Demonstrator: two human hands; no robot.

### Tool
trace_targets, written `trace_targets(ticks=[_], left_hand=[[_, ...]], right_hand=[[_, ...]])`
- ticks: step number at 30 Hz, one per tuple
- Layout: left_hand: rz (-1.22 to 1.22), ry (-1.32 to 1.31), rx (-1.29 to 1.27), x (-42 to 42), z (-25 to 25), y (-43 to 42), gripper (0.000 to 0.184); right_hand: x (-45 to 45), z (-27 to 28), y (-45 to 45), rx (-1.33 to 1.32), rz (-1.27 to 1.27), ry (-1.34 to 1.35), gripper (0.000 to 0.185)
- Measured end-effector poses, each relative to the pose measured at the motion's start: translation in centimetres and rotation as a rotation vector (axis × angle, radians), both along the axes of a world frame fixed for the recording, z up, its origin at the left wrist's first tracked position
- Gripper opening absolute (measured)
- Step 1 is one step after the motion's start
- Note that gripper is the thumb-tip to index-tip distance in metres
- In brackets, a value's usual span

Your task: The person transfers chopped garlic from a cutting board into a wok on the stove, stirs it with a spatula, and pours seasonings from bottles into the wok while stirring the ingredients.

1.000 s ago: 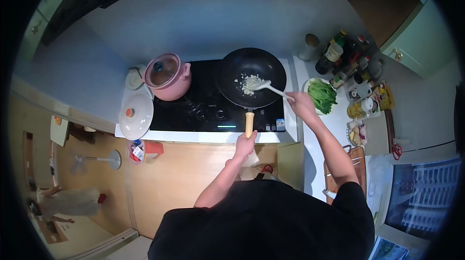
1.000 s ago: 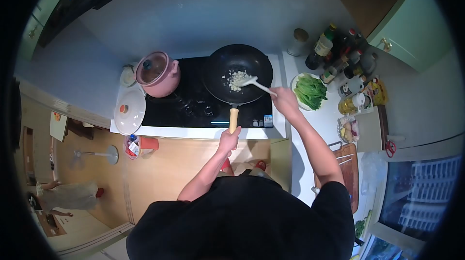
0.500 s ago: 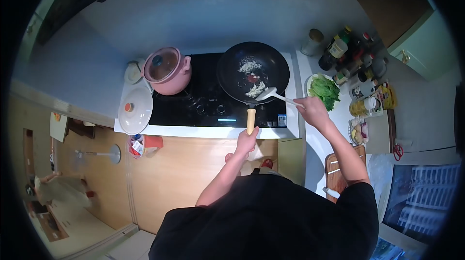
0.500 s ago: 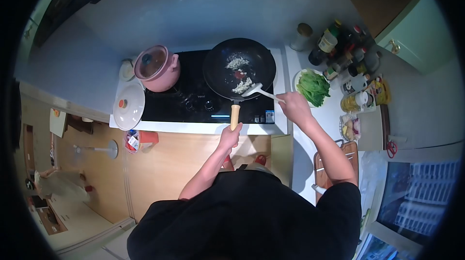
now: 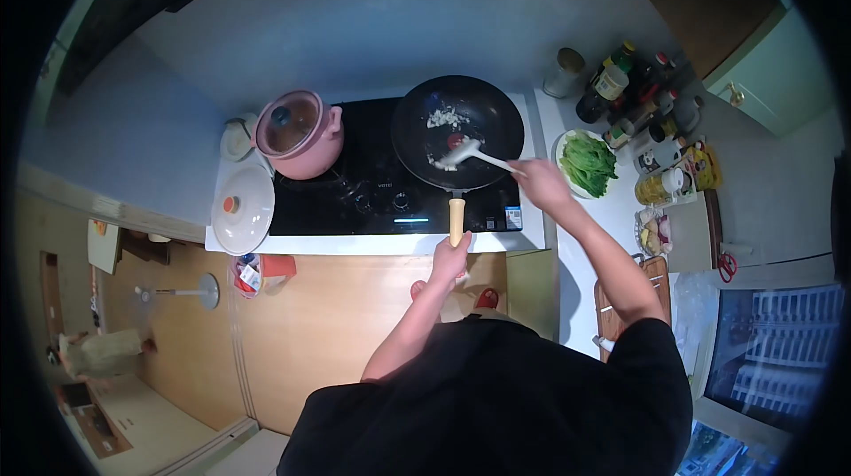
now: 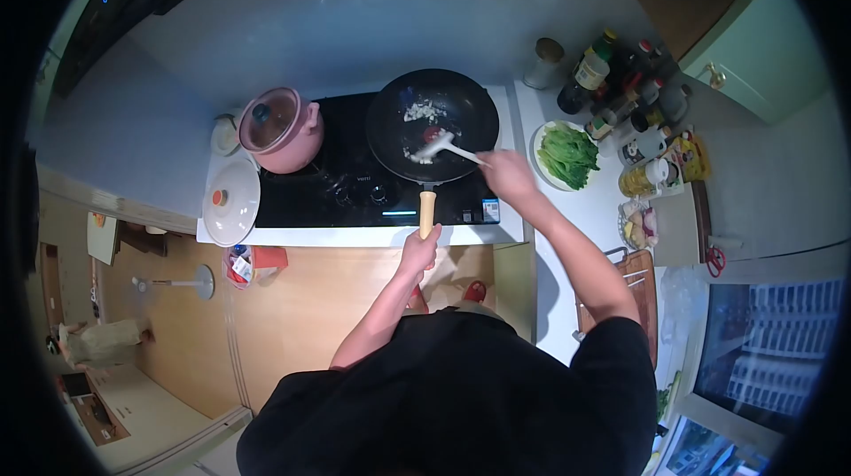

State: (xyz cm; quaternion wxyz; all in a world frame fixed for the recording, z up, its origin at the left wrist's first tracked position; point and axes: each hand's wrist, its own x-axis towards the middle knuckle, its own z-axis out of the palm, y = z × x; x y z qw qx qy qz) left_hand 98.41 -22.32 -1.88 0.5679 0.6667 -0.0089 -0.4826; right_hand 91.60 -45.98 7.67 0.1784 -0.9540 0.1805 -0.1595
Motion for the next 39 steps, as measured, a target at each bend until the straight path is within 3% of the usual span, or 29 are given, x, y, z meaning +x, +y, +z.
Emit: trace_targets(ticks=[4, 11, 14, 17, 23, 24, 32, 34, 35, 39], left_hand=[[0.003, 0.017, -0.021, 0.0, -0.8, -0.1, 0.034], [0.001, -0.009, 0.015, 0.1, 0.0, 0.0, 0.035], [0.004, -0.019, 0.000, 0.0, -0.4, 0.0, 0.034], [-0.012, -0.087, 0.004, 0.0, -0.3, 0.4, 0.034], [-0.119, -0.543, 0.019, -4.0, 2.2, 2.8, 0.038], [-0.125, -0.440, -0.038, -4.1, 3.2, 2.3, 0.037], [-0.104, -0.277, -0.112, -4.0, 4.1, -0.8, 0.036], [-0.088, -0.373, -0.084, -3.1, 3.3, -0.4, 0.036], [-0.104, -0.243, -0.046, -2.2, 3.5, -0.2, 0.036], [-0.096, -0.159, -0.011, 0.6, 0.5, 0.3, 0.038]], right_hand=[[-4.6, 5.6, 0.7, 0.080, -0.072, 0.259, 0.022], [4.6, -1.9, -2.8, 0.076, -0.170, -0.112, 0.025], [8.2, -2.2, -1.8, 0.129, -0.173, -0.091, 0.026], [7.4, -2.2, -0.5, 0.059, -0.096, 0.101, 0.026], [-4.6, 7.7, 0.7, 0.095, -0.135, 0.011, 0.026], [-5.7, 10.0, 1.6, 0.220, -0.244, 0.109, 0.026], [-9.5, 12.5, 2.5, 0.208, -0.476, 0.199, 0.029], [-10.2, 11.3, 1.9, 0.202, -0.405, 0.134, 0.028], [-10.6, 10.7, 1.6, 0.203, -0.376, 0.098, 0.028], [-9.6, 7.8, 1.1, 0.021, -0.267, 0.060, 0.024]])
